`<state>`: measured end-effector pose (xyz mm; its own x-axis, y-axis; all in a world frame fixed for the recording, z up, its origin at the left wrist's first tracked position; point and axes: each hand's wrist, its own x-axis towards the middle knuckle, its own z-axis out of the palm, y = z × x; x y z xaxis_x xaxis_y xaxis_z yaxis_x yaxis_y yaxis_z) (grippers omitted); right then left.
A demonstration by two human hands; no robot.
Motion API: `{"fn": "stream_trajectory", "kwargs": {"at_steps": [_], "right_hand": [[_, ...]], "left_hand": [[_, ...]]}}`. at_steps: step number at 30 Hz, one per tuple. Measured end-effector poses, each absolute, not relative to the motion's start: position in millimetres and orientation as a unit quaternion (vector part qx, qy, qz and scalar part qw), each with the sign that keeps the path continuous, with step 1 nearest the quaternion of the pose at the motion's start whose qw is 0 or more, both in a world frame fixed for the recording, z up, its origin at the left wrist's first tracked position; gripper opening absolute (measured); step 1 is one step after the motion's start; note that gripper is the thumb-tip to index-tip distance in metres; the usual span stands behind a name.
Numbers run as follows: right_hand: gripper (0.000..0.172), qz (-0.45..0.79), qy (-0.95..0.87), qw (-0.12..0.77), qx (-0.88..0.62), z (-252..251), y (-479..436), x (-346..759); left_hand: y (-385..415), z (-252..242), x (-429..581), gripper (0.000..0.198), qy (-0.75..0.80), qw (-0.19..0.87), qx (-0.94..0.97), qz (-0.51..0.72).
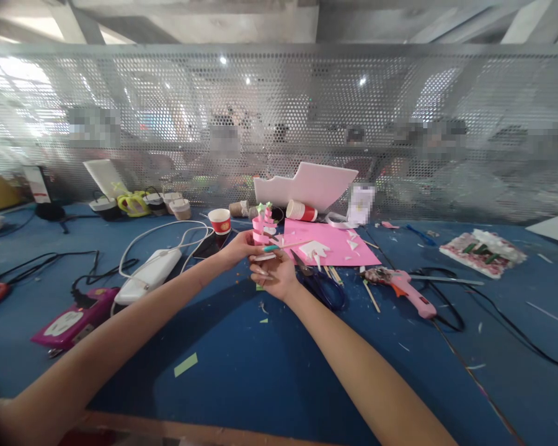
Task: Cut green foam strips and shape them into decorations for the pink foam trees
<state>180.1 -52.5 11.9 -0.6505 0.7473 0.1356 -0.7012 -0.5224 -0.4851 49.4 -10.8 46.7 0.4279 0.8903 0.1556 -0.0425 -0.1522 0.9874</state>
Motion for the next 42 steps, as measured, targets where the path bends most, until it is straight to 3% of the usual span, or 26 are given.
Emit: {"fn": "stream_trajectory", "kwargs": {"at_steps": [4,10,14,18,21,26,34,42], "right_hand": [[0.022,0.874,-0.250,0.416,-0.023,14,-54,181],[0.020,0.883,-0.232,0.407,0.015,15,-53,183],[0.017,0.887,-0.223,0.405,0.001,17,-54,182],[0.013,0.889,-0.199,0.413,-0.003,18,-54,180],[0.008,0.881,-0.188,0.433,-0.017,19,-54,179],[0.004,0.867,-0.192,0.458,-0.049,17,-52,178],[0.014,0.856,-0.196,0.472,-0.075,17,-50,176],[0.024,0.842,-0.224,0.476,-0.123,13,-52,173]], "left_hand": [[-8,51,45,0.055,0.288,0.582,0.634,0.420],[1,50,27,0.051,0.244,0.682,0.610,0.321],[-2,47,28,0.044,0.240,0.716,0.575,0.316],[-5,41,36,0.025,0.284,0.696,0.556,0.355],[-3,37,38,0.022,0.316,0.675,0.551,0.377],[0,38,39,0.028,0.351,0.639,0.554,0.401],[-4,40,43,0.032,0.349,0.573,0.601,0.434],[8,44,31,0.056,0.371,0.488,0.621,0.488]]}}
